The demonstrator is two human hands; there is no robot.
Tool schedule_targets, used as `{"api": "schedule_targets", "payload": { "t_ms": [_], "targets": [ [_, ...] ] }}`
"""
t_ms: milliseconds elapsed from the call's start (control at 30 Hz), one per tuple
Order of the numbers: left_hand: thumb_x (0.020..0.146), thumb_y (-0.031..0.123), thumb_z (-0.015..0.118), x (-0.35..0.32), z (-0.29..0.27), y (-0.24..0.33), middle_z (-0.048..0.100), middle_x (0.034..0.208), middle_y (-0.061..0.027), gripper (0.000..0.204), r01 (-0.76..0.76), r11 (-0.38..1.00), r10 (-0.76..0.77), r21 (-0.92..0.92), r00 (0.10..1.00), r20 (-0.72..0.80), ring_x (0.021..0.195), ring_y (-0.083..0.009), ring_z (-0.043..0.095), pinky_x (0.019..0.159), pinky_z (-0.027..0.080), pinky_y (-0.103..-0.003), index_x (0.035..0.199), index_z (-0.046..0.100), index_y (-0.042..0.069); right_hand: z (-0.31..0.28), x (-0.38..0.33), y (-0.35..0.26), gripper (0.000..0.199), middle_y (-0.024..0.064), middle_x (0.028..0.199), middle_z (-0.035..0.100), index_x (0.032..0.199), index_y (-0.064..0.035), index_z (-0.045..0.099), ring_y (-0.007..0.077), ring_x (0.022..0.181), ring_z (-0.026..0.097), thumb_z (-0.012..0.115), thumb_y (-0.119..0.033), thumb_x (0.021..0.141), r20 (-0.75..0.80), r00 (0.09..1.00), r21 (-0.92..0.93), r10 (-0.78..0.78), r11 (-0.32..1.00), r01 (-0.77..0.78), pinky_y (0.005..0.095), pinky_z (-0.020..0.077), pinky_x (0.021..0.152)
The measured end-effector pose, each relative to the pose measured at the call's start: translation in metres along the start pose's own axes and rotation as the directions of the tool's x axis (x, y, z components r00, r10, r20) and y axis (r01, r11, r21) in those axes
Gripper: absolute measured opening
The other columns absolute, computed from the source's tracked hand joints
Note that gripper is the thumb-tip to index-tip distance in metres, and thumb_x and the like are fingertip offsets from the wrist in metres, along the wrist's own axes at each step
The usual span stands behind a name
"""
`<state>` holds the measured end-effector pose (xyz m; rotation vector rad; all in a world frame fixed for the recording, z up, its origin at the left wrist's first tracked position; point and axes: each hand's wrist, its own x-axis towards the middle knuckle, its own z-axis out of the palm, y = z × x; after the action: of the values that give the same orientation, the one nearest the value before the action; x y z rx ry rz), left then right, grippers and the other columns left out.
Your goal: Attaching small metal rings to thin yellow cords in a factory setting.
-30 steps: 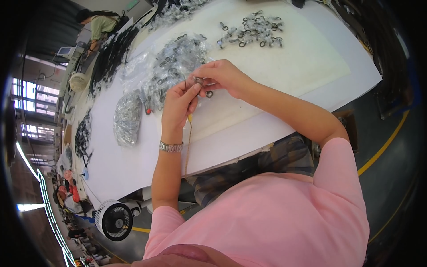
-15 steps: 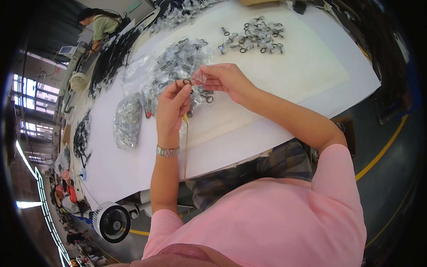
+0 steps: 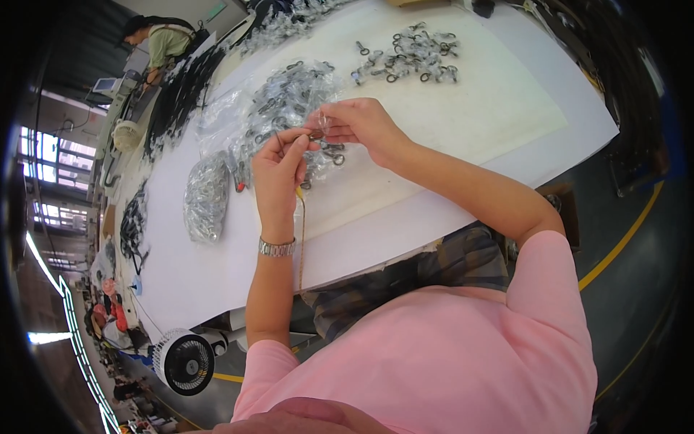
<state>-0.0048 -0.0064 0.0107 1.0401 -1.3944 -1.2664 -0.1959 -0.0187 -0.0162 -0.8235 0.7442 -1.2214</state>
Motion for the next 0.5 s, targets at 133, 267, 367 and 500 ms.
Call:
{"api": "schedule_targets", "payload": {
  "t_ms": [133,267,367,500],
  "targets": [
    [0.099,0.008,0.067,-0.004,0.004,0.004,0.075,0.083,-0.0057,0.014,-0.001,1.0,0.002,0.023,1.0,-0.01,0.051,0.0006,0.044,0.045,0.031,-0.017,0.109,0.072,-0.001,-0.004,0.002,0.003,0.036,0.0135,0.113,0.075,0.117,0.0028,0.07,0.0217,0.106,0.073,0.063,-0.029,0.103,0.023,1.0,-0.002,-0.009,1.0,0.009,0.0348,0.057,0.099],
    [0.1,0.008,0.066,-0.004,0.006,0.003,0.076,0.087,-0.0072,0.015,-0.028,0.999,0.029,0.016,0.998,-0.049,0.051,0.0006,0.043,0.045,0.031,-0.017,0.11,0.072,-0.002,-0.002,0.002,0.006,0.037,0.0124,0.108,0.076,0.115,0.0029,0.072,0.0188,0.097,0.074,0.064,-0.031,0.102,-0.012,1.0,-0.023,-0.017,1.0,0.017,0.0317,0.0585,0.091],
    [0.1,0.009,0.066,-0.006,0.009,0.005,0.077,0.088,-0.008,0.016,-0.038,0.999,0.039,0.019,0.997,-0.063,0.051,0.0005,0.043,0.045,0.031,-0.017,0.111,0.071,-0.002,-0.002,0.002,0.004,0.035,0.0125,0.11,0.075,0.115,0.0027,0.07,0.0227,0.101,0.075,0.062,-0.029,0.104,0.016,1.0,-0.033,0.0,0.999,0.0,0.0345,0.0576,0.098],
    [0.1,0.008,0.066,-0.006,0.012,0.007,0.076,0.087,-0.0055,0.01,-0.05,0.997,0.055,0.052,0.994,-0.095,0.052,0.0001,0.044,0.047,0.033,-0.019,0.104,0.069,-0.001,0.003,0.0,0.001,0.034,0.0128,0.112,0.075,0.116,0.0032,0.07,0.0226,0.099,0.075,0.061,-0.028,0.104,0.016,1.0,-0.024,-0.003,1.0,0.004,0.0346,0.058,0.097]
  ]
}}
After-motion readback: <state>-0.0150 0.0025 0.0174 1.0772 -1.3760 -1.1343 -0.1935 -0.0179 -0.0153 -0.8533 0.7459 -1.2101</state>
